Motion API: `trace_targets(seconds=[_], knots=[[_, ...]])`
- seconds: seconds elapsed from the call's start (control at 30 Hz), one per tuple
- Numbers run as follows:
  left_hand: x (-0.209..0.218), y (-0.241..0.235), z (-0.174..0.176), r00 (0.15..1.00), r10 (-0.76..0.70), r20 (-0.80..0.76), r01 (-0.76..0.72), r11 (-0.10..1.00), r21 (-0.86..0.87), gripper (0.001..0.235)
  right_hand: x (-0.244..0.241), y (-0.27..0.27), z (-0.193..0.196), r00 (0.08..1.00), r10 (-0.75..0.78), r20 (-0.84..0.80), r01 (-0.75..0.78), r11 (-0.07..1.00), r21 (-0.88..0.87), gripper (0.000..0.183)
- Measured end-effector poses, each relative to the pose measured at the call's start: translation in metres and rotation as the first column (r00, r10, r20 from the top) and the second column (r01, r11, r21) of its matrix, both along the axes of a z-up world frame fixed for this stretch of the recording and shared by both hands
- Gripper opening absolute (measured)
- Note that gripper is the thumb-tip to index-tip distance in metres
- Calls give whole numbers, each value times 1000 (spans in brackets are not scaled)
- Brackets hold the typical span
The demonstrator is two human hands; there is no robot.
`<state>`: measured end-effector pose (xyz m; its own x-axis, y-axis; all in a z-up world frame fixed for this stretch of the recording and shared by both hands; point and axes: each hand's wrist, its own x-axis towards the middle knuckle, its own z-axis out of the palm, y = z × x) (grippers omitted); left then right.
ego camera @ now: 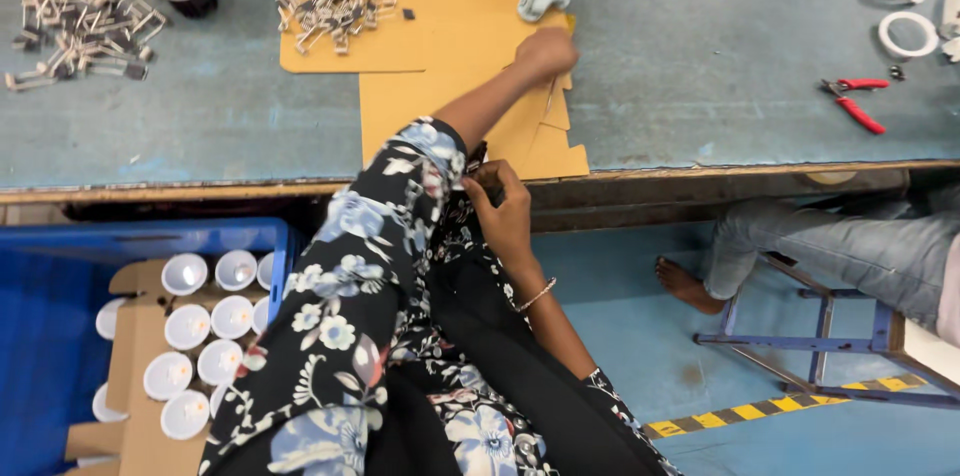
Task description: The person assembles small electronic components by inserting metal clips into white plastic housings. They use a yellow screwdriver to tighten the clips inside the housing and place the finished units into a blue bin.
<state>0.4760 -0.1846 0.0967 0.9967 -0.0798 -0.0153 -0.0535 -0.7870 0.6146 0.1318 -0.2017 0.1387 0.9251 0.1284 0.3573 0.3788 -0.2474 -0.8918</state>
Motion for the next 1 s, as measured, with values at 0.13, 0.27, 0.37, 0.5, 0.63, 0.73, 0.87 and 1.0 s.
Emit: trace_targets(seconds=[0.13,0.27,0.37,0.5,0.63,0.73,0.87,1.0], knots=[[-51,35,88,881,-346,-322,-111,511,-852,22,-4,2,0,998,58,-32,-54,993,104,20],[-183,98,178,882,-471,-17,150,316,-937,21,1,-2,6,997,82,-6,-82,995,63,18],[-261,128,212,953,-300,47,145,311,-939,32,3,-1,8,995,103,-10,-102,993,58,18],[-300,152,217,958,-226,174,200,97,-975,42,3,0,8,996,91,-2,-91,995,45,19],[-293,166,211,930,-204,306,303,-49,-952,42,2,0,8,996,88,27,-90,995,44,19],[-292,172,214,936,-162,313,304,-82,-949,33,1,1,8,996,85,24,-86,995,48,19],[-296,172,214,967,-30,253,255,40,-966,19,0,0,8,997,77,18,-78,996,52,19],[-289,173,202,958,13,288,288,-55,-956,20,0,0,9,997,75,9,-75,996,49,20]])
